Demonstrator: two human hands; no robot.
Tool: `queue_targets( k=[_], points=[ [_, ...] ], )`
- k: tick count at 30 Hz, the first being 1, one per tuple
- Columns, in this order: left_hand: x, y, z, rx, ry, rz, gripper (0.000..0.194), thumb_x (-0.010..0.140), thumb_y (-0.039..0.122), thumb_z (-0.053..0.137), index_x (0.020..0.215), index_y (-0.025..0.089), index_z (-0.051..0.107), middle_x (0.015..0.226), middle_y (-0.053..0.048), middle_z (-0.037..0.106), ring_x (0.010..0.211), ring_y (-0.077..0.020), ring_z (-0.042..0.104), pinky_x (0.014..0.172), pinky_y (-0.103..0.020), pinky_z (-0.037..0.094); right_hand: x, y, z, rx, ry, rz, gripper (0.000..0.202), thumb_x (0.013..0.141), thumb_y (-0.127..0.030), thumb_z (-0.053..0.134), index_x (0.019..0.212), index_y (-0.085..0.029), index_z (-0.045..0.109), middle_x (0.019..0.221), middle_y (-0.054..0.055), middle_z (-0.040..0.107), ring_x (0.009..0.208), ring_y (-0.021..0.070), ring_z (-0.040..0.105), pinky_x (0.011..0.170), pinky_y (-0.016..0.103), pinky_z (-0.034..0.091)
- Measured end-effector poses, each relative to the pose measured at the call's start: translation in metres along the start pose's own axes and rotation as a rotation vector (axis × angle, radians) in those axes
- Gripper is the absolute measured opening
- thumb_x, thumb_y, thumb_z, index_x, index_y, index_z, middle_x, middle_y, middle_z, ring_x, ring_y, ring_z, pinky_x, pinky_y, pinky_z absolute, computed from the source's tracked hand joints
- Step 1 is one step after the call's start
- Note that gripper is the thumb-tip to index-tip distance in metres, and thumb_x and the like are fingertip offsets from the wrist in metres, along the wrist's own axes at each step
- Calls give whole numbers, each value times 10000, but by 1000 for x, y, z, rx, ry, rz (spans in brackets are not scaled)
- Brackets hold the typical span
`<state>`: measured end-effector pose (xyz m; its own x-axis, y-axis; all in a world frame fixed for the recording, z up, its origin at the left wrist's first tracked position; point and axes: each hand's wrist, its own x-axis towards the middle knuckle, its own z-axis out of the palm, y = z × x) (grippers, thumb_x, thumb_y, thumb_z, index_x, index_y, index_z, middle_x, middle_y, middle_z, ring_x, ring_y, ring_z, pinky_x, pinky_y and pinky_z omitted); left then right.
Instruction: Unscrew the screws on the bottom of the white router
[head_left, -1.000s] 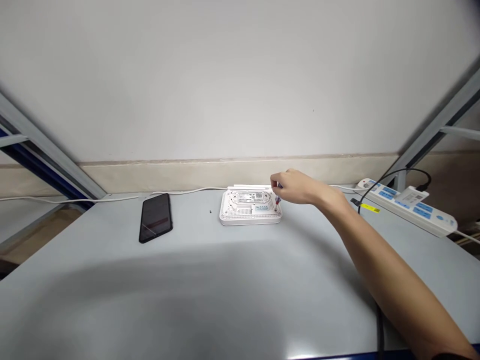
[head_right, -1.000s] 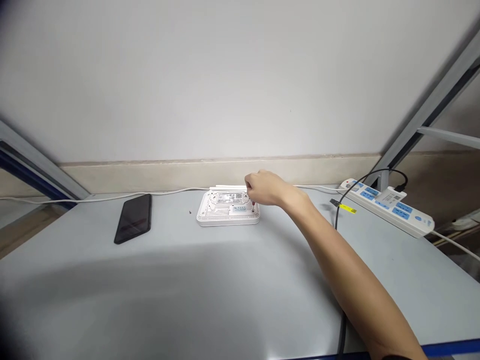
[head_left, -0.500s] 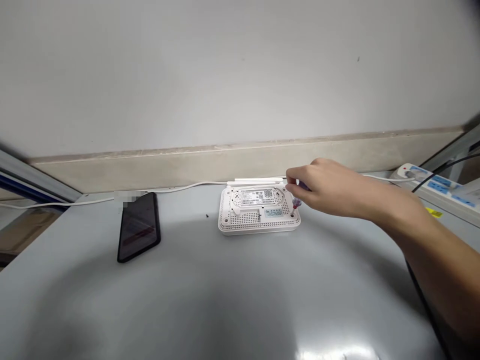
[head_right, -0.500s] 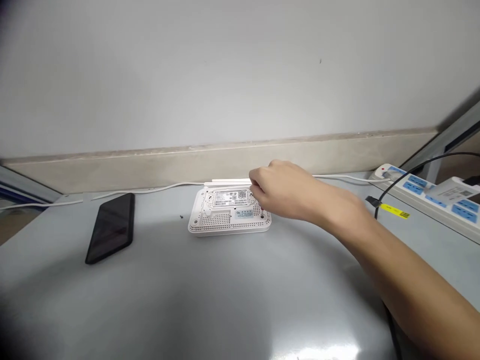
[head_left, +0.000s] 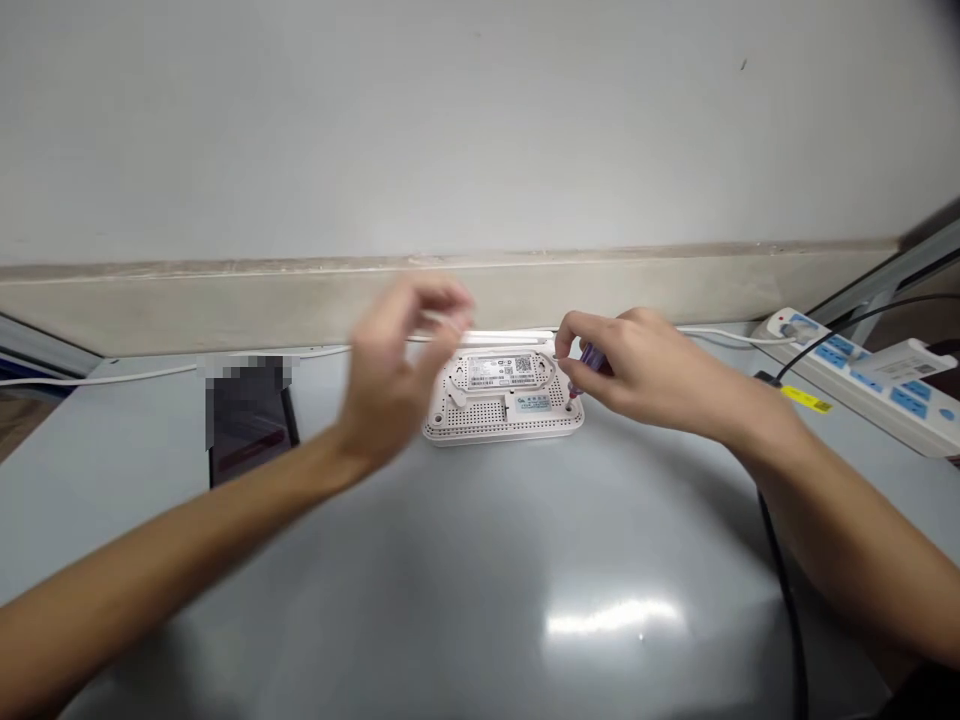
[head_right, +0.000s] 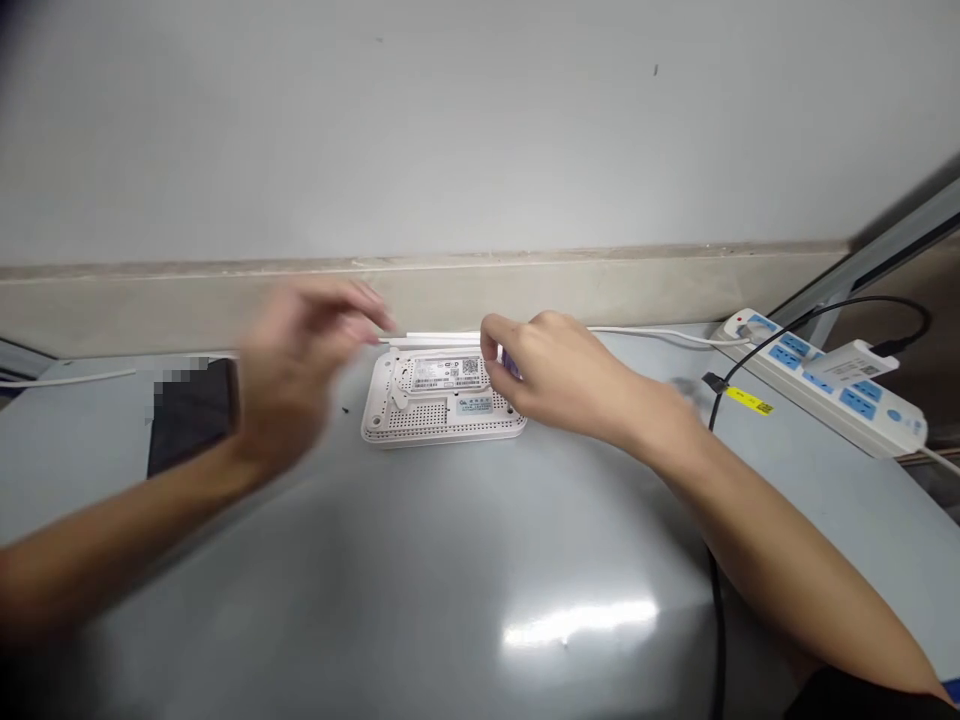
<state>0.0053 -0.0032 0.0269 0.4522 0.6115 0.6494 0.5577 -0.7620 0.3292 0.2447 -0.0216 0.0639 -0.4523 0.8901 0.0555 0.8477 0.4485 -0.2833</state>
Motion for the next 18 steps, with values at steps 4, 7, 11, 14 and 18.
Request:
queue_targets(
  k=[4, 7, 11, 14, 18],
  points=[
    [-24, -6, 38, 120, -96, 144, 216, 925, 260, 501, 1111, 189, 585, 1193, -111, 606, 1114, -247, 579, 895, -407, 489, -1, 1, 2, 48, 34, 22, 127, 926, -272, 412, 888, -195, 506, 659, -1, 601, 537, 127, 464, 569, 270, 259],
    [-38, -11, 54, 265, -177, 197, 299, 918, 255, 497, 1194, 170, 572, 1304, -151, 558, 1254, -293, 498, 987, -450, 432, -2, 5, 6, 75, 80, 33, 213, 951, -301, 383, 789, -197, 474, 612, -6, 551, 512, 121, 417, 562, 279, 255],
    [-43, -13, 55, 354, -218, 204, 362, 924, 295, 492, 1252, 157, 552, 1345, -161, 537, 1289, -310, 469, 1011, -463, 411, -2, 3, 36, 443, 479, 88, 351, 980, -379, 338, 689, -206, 430, 631, -1, 524, 554, 124, 444, 581, 280, 327],
    [-45, -14, 54, 354, -218, 200, 379, 918, 292, 502, 1266, 153, 551, 1307, -145, 574, 1272, -311, 489, 1002, -455, 423, 1, -5, 65, 989, 647, 66, 294, 978, -462, 333, 804, -240, 418, 582, -50, 439, 521, 122, 425, 545, 263, 378],
    [-47, -15, 56, 352, -210, 201, 396, 914, 295, 509, 1286, 161, 543, 1329, -138, 562, 1280, -306, 483, 1020, -458, 416, 2, -11, 85, 1347, 703, 37, 203, 945, -459, 404, 869, -282, 337, 538, -96, 261, 466, 117, 271, 500, 253, 373]
  ],
)
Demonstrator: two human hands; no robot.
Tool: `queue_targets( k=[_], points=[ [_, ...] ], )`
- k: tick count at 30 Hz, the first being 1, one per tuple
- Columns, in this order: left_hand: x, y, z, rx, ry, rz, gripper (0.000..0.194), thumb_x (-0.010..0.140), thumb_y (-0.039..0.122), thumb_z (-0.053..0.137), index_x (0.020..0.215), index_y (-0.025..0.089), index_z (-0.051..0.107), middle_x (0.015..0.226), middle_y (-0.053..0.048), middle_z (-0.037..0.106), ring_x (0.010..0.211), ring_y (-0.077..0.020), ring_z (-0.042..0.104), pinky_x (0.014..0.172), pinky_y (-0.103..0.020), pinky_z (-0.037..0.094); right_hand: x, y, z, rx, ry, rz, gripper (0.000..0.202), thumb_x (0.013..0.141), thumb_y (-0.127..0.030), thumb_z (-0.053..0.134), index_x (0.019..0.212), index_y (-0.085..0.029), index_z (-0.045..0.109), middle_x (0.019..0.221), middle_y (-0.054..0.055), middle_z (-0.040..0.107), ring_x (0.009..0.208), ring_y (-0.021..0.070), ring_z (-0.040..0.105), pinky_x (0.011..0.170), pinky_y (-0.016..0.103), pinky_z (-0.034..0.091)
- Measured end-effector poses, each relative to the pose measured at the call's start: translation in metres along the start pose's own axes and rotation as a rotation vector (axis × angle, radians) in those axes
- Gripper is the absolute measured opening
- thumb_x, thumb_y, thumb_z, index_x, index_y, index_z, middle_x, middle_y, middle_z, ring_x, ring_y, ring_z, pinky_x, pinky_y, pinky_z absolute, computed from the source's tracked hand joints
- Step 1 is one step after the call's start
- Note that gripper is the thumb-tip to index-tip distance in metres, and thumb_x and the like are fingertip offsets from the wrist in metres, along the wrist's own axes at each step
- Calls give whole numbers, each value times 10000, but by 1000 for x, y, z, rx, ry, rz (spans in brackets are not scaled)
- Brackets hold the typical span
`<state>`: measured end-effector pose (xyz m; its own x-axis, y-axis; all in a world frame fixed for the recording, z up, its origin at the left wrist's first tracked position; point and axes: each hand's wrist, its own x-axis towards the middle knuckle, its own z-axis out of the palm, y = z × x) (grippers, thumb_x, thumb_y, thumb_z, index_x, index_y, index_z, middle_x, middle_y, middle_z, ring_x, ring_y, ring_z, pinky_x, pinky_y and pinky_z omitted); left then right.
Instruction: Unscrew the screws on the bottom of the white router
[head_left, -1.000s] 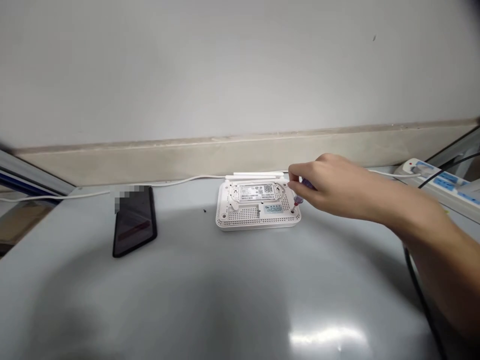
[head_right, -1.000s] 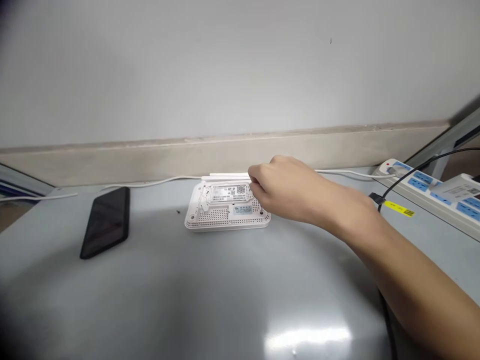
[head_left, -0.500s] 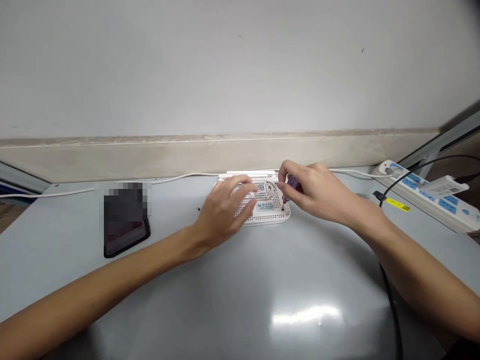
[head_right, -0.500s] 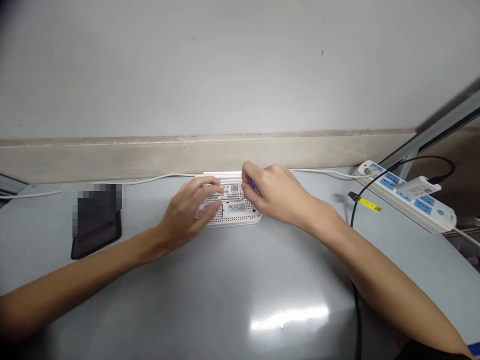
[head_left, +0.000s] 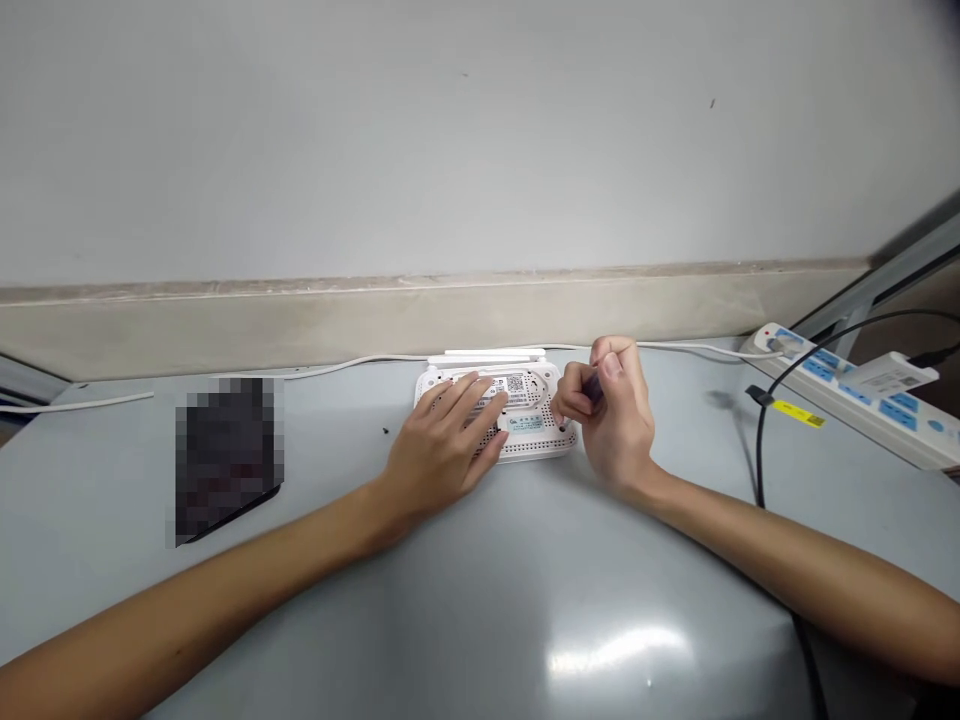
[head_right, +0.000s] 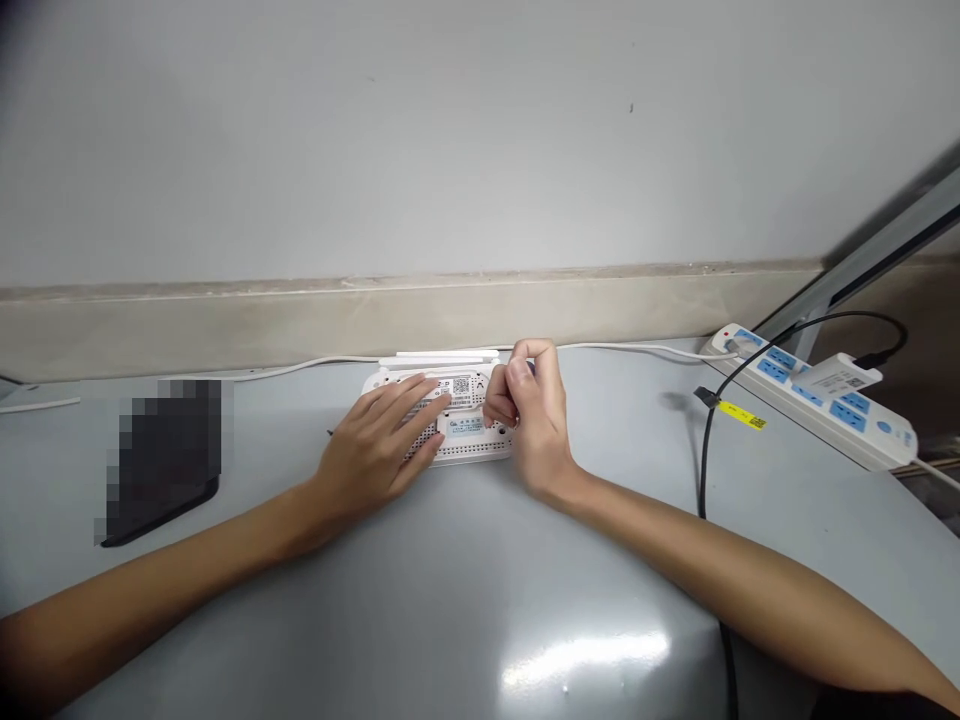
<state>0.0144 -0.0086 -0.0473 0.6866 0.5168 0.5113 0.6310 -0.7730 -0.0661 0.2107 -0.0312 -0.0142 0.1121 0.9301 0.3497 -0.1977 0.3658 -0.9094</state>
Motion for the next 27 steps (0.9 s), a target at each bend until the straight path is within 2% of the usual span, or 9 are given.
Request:
queue_targets(
  k=[2, 5, 8, 12, 16, 21, 24, 27],
  points=[
    [-1, 0, 1, -11, 4, -2, 398, 911, 293, 512, 1287, 165, 544, 1331, -136, 562, 1281, -304, 482, 1020, -462, 419, -1, 0, 0, 75, -7, 24, 184, 943, -424, 411, 863, -281, 326, 546, -91, 263, 481, 120, 280, 540, 274, 411],
    [-1, -1, 1, -27, 13, -1, 397, 904, 288, 522, 1278, 159, 551, 1324, -137, 567, 1275, -303, 488, 1021, -462, 424, -2, -3, -2, 135, -22, 29, 171, 941, -396, 421, 850, -272, 347, 596, -68, 364, 522, 123, 352, 622, 320, 462],
    [-1, -1, 0, -34, 12, -1, 395, 901, 288, 524, 1274, 159, 554, 1321, -137, 570, 1275, -304, 488, 1023, -466, 425, -4, -5, -2, 103, -35, 12, 186, 923, -417, 457, 833, -260, 413, 675, -33, 450, 588, 136, 438, 685, 359, 487],
    [-1, -1, 1, -21, 11, 11, 386, 903, 291, 519, 1262, 152, 561, 1311, -145, 575, 1269, -306, 493, 1016, -467, 431, -7, -5, -1, 7, -25, -15, 295, 945, -461, 405, 785, -236, 511, 666, -4, 465, 647, 158, 499, 702, 361, 475],
    [0, -2, 2, -41, 28, 16, 379, 905, 287, 517, 1260, 162, 562, 1312, -141, 575, 1266, -305, 496, 1023, -474, 425, -5, -7, -1, -18, -66, 26, 370, 940, -518, 378, 738, -230, 491, 593, -23, 373, 546, 142, 428, 577, 321, 420],
    [0, -2, 3, -97, 6, -11, 383, 909, 295, 504, 1271, 185, 558, 1327, -132, 565, 1282, -309, 480, 1029, -493, 417, -3, -9, -3, 48, -69, 41, 235, 909, -490, 423, 836, -276, 361, 525, -80, 232, 456, 122, 255, 496, 274, 322],
    [-1, -1, 2, -96, -3, -14, 377, 913, 296, 496, 1267, 184, 562, 1325, -129, 566, 1293, -304, 470, 1039, -487, 411, -1, -11, -5, 52, -101, 59, 234, 894, -461, 440, 835, -277, 309, 525, -82, 226, 455, 121, 251, 495, 270, 308],
    [-1, 0, 2, -79, -1, -11, 372, 916, 296, 495, 1261, 178, 565, 1316, -129, 574, 1303, -299, 461, 1046, -481, 408, 1, -12, -7, -3, -111, 83, 266, 879, -503, 418, 832, -275, 288, 524, -81, 241, 450, 124, 257, 486, 279, 317]
  ],
)
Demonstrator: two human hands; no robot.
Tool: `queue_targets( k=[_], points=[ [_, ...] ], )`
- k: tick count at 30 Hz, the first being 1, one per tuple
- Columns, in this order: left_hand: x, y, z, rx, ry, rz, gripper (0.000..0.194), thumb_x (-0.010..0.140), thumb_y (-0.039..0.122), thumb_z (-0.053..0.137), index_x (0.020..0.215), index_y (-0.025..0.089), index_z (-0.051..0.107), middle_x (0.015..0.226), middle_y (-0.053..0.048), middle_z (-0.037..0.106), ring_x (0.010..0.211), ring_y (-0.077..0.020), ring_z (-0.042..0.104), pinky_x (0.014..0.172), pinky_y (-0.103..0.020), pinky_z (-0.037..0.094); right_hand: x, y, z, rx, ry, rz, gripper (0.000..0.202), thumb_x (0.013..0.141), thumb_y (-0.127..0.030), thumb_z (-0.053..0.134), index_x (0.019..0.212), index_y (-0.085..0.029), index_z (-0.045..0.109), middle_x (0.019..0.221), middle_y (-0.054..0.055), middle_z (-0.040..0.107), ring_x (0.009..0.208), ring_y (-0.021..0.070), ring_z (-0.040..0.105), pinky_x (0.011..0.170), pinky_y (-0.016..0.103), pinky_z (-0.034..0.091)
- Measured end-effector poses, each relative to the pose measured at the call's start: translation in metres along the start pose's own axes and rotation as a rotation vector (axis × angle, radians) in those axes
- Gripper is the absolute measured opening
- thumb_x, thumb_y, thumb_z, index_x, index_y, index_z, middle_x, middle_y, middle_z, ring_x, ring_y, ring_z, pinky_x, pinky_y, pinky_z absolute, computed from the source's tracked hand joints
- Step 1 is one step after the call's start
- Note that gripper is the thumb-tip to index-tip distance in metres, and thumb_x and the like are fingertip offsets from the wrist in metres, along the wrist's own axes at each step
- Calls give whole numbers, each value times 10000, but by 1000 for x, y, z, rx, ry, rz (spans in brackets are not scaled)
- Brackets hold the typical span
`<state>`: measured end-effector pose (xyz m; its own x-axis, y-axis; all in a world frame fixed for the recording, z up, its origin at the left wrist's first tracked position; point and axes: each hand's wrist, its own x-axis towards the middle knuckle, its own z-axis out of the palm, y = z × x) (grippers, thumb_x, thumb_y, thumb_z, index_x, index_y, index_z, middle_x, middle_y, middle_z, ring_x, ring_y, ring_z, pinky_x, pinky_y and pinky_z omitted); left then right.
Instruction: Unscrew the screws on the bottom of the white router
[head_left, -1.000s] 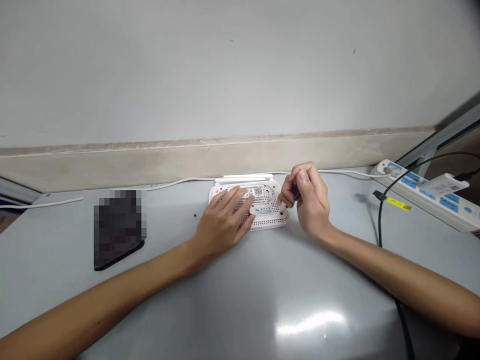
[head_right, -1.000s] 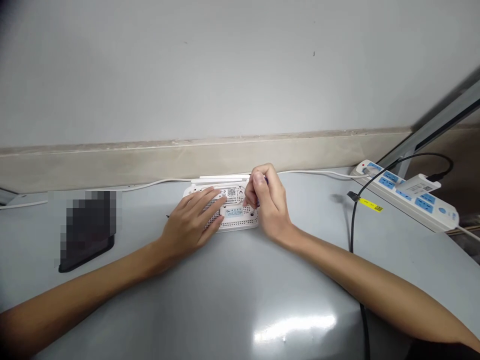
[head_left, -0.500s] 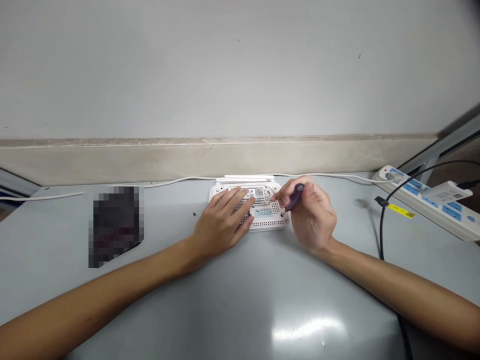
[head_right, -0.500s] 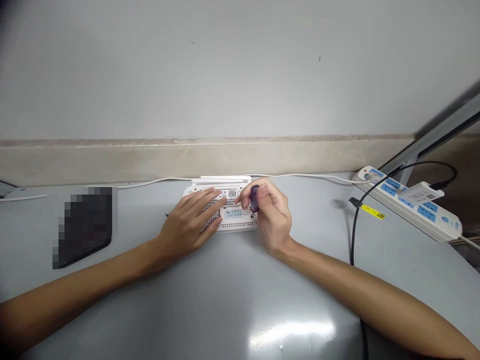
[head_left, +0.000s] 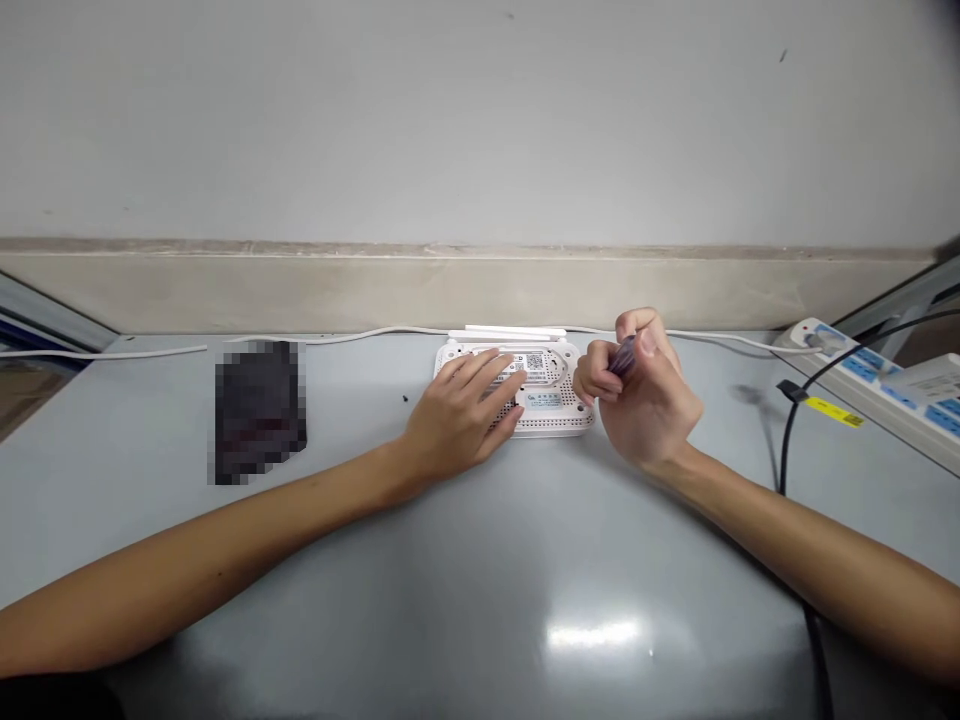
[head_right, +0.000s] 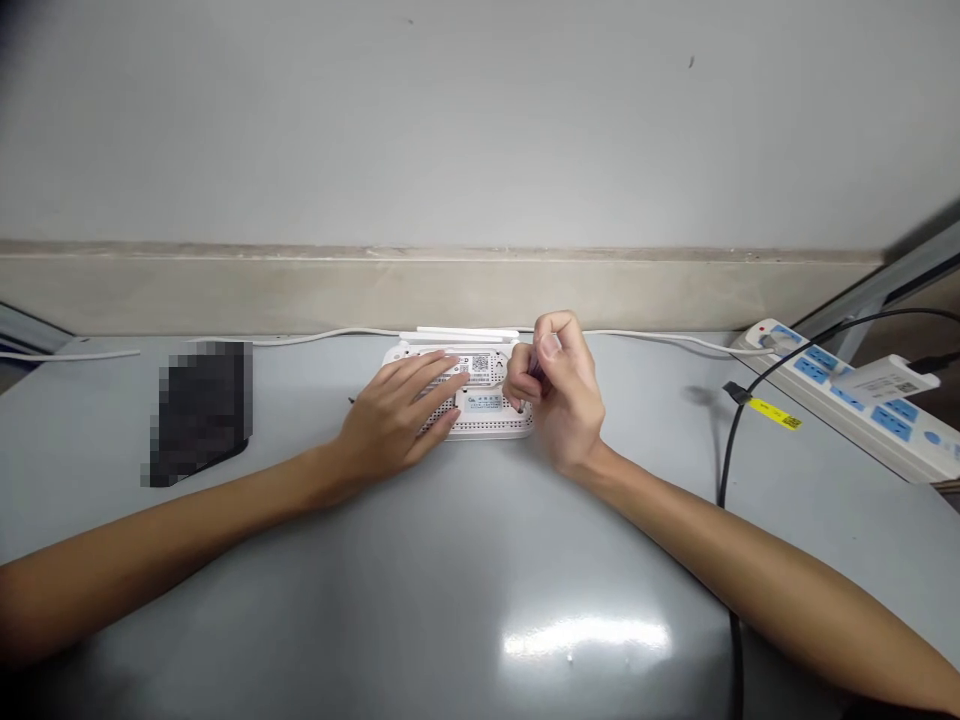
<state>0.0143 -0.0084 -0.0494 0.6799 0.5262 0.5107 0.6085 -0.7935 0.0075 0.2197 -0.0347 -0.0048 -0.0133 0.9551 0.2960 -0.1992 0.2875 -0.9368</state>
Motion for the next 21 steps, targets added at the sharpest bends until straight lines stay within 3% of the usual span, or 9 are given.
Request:
queue_targets(
  k=[4, 9, 12, 17, 21],
  points=[
    [0, 0, 0, 24, 8, 12, 359, 920, 293, 490, 1246, 167, 573, 1304, -126, 586, 1286, -294, 480, 1033, -469, 418, 1, -1, 0, -55, 28, -6, 285, 875, -537, 407, 826, -277, 299, 523, -78, 283, 450, 129, 293, 496, 293, 368],
    [1, -1, 0, 34, 24, 30, 357, 916, 289, 498, 1239, 157, 574, 1301, -132, 588, 1275, -298, 492, 1019, -467, 427, -1, 0, 0, 5, 50, -65, 229, 904, -472, 411, 808, -264, 397, 546, -57, 397, 455, 124, 358, 538, 316, 428],
    [0, -1, -1, 30, 23, 24, 353, 916, 287, 496, 1239, 167, 572, 1310, -132, 581, 1272, -297, 494, 1011, -467, 432, 0, 1, -1, -1, 53, -58, 298, 917, -502, 397, 769, -249, 452, 557, -36, 417, 477, 134, 405, 561, 334, 449],
    [0, -1, 0, 41, 27, 28, 351, 919, 288, 494, 1240, 168, 572, 1302, -128, 587, 1281, -294, 487, 1019, -460, 426, -1, 3, 1, 28, -12, -39, 421, 944, -505, 350, 659, -224, 481, 533, -22, 355, 510, 142, 419, 586, 332, 446],
    [0, -1, 0, 51, 33, 32, 354, 918, 285, 498, 1237, 152, 574, 1302, -133, 586, 1268, -298, 496, 1015, -458, 429, -2, 4, 2, 141, -96, -40, 310, 929, -496, 407, 768, -239, 470, 533, -59, 280, 486, 122, 315, 584, 319, 437]
  ],
)
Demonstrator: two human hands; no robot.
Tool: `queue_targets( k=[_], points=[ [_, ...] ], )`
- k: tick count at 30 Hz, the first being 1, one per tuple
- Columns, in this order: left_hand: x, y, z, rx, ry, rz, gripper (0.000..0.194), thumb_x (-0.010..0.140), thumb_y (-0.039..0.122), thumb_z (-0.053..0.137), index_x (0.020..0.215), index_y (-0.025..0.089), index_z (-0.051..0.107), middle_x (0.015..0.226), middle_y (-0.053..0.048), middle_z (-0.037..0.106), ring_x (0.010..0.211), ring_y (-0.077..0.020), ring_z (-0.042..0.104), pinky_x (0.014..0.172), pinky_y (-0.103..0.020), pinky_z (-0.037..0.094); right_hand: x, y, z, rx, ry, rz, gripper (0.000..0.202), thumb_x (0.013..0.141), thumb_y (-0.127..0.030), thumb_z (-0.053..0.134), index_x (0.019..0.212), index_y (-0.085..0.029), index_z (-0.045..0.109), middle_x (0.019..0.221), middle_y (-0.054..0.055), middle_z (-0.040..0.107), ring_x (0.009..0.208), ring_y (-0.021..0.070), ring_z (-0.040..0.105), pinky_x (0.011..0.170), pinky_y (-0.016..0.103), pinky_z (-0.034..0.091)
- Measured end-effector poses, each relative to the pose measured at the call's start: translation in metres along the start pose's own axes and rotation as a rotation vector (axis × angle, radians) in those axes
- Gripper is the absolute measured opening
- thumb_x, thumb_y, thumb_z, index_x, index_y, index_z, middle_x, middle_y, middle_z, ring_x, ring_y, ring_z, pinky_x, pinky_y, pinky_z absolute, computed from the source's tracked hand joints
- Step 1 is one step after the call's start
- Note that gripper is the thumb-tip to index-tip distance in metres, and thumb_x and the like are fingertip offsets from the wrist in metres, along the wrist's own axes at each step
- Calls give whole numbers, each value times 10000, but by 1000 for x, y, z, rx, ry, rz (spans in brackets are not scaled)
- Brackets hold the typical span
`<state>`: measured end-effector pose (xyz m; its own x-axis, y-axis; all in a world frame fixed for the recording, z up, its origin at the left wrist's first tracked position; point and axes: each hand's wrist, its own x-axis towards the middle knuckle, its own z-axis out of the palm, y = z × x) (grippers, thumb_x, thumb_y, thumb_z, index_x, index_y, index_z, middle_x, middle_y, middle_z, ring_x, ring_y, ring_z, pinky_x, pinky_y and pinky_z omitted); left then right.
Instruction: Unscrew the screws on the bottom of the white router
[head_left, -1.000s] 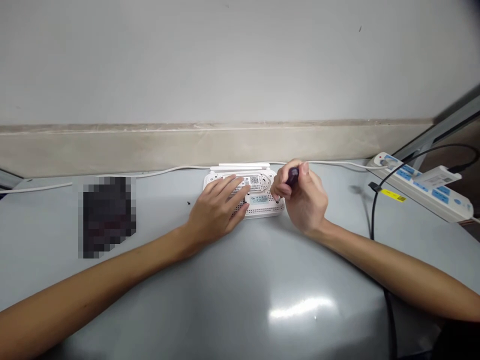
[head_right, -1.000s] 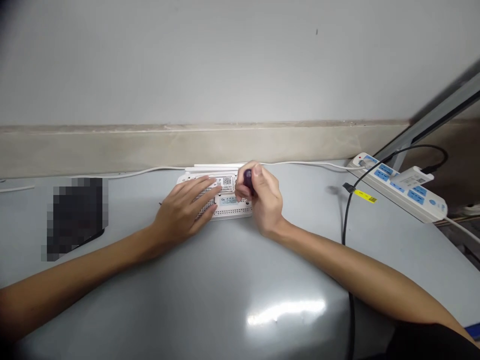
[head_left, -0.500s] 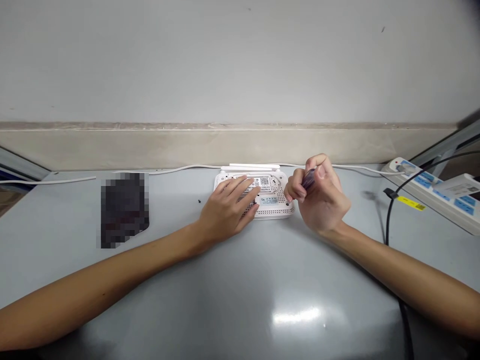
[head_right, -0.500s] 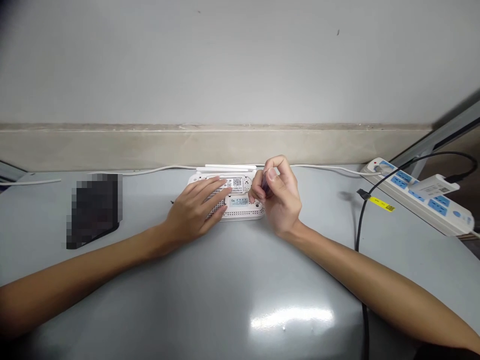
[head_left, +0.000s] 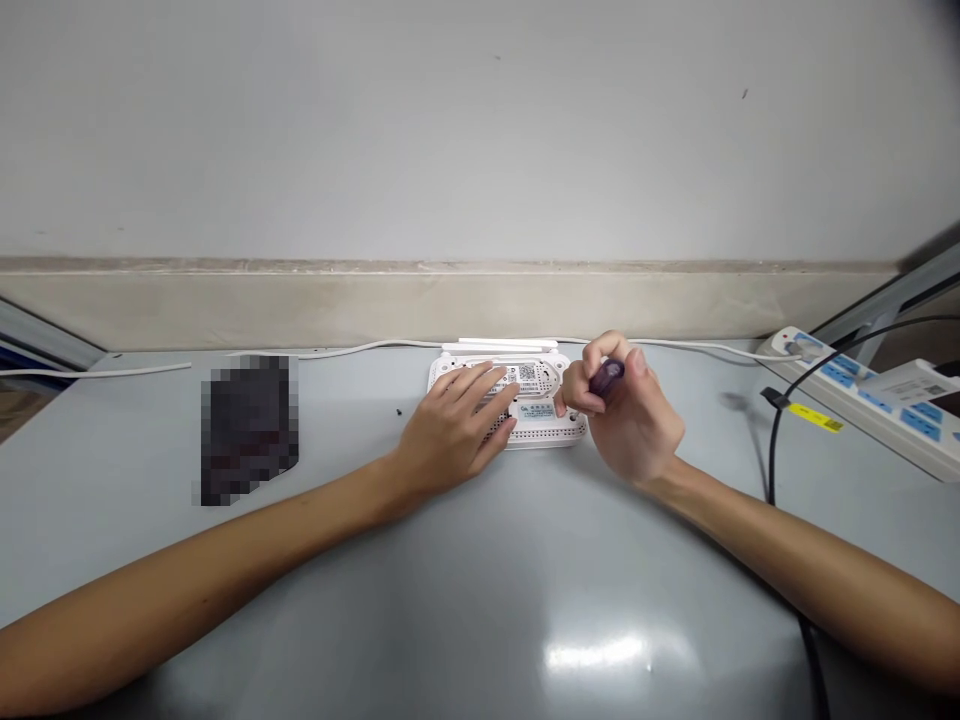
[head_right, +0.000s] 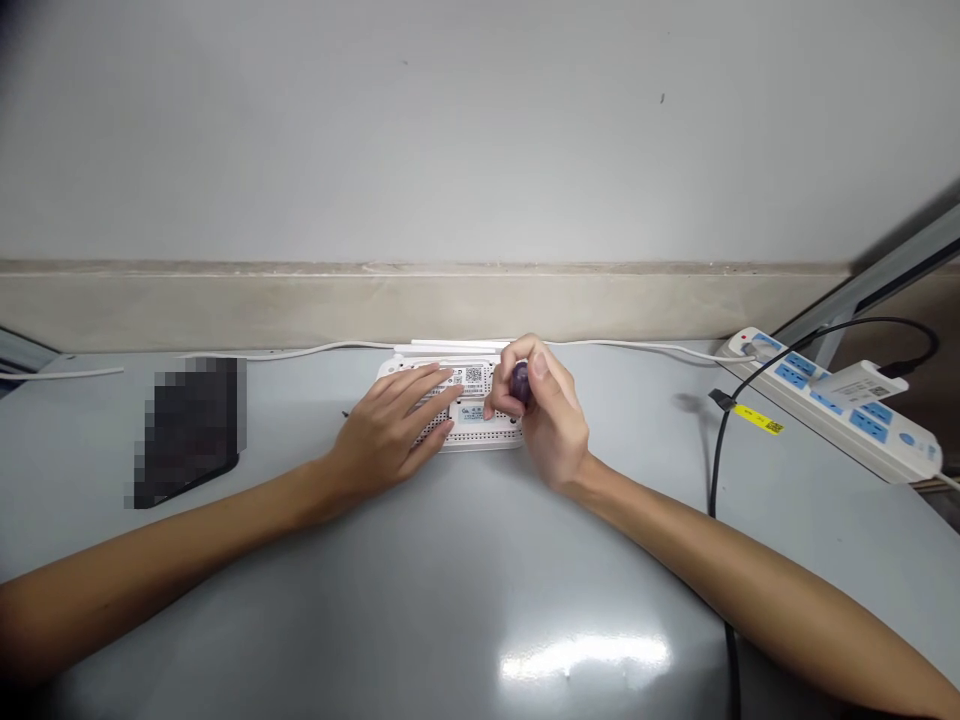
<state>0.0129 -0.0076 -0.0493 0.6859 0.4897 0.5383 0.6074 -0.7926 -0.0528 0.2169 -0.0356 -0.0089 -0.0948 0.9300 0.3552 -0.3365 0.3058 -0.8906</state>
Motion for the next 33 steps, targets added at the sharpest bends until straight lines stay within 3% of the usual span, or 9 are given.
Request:
queue_targets(
  k=[4, 9, 14, 19, 22, 25, 33],
  points=[
    [0, 0, 0, -7, 10, -7, 351, 917, 278, 499, 1233, 149, 577, 1303, -136, 584, 1267, -298, 496, 1014, -459, 432, 1, -1, -3, 56, -31, 8, 206, 909, -448, 462, 841, -259, 414, 526, -75, 258, 494, 122, 276, 591, 311, 427],
    [0, 1, -1, -17, -1, -4, 360, 913, 267, 504, 1242, 140, 572, 1304, -145, 579, 1269, -307, 491, 1012, -470, 432, 2, -2, -5, 102, -25, -3, 182, 934, -414, 431, 846, -254, 434, 529, -64, 332, 500, 124, 314, 598, 319, 429],
    [0, 0, -1, -12, 9, 2, 354, 915, 270, 506, 1235, 139, 578, 1299, -145, 584, 1264, -304, 497, 1007, -468, 437, 3, -3, -5, 51, 2, -19, 314, 952, -429, 404, 754, -217, 525, 541, -21, 435, 525, 136, 428, 606, 326, 436],
    [0, 0, 0, -14, 28, 5, 352, 913, 273, 514, 1233, 143, 580, 1289, -137, 595, 1266, -300, 498, 1014, -468, 434, 5, -7, -4, 49, 4, -4, 452, 961, -480, 371, 620, -207, 489, 502, -31, 350, 498, 125, 384, 594, 323, 425],
    [0, 0, 0, -4, 27, 6, 346, 915, 275, 510, 1227, 144, 582, 1294, -132, 593, 1269, -299, 496, 1014, -463, 435, 5, -8, -4, 78, -23, 2, 344, 934, -490, 413, 712, -231, 457, 504, -63, 276, 475, 115, 288, 584, 320, 419],
    [0, 0, 0, 1, 20, 9, 344, 915, 272, 509, 1226, 143, 581, 1291, -132, 594, 1270, -298, 495, 1010, -460, 438, 4, -8, -5, 96, -49, 10, 166, 893, -382, 486, 813, -252, 422, 524, -76, 258, 494, 118, 273, 607, 318, 416],
    [-1, 0, 0, -17, 17, 15, 351, 909, 266, 517, 1229, 136, 581, 1287, -143, 592, 1274, -302, 491, 1010, -468, 437, 5, -7, -5, 91, 7, -29, 148, 887, -338, 505, 812, -242, 422, 616, -31, 466, 556, 134, 422, 625, 328, 429]
  ],
)
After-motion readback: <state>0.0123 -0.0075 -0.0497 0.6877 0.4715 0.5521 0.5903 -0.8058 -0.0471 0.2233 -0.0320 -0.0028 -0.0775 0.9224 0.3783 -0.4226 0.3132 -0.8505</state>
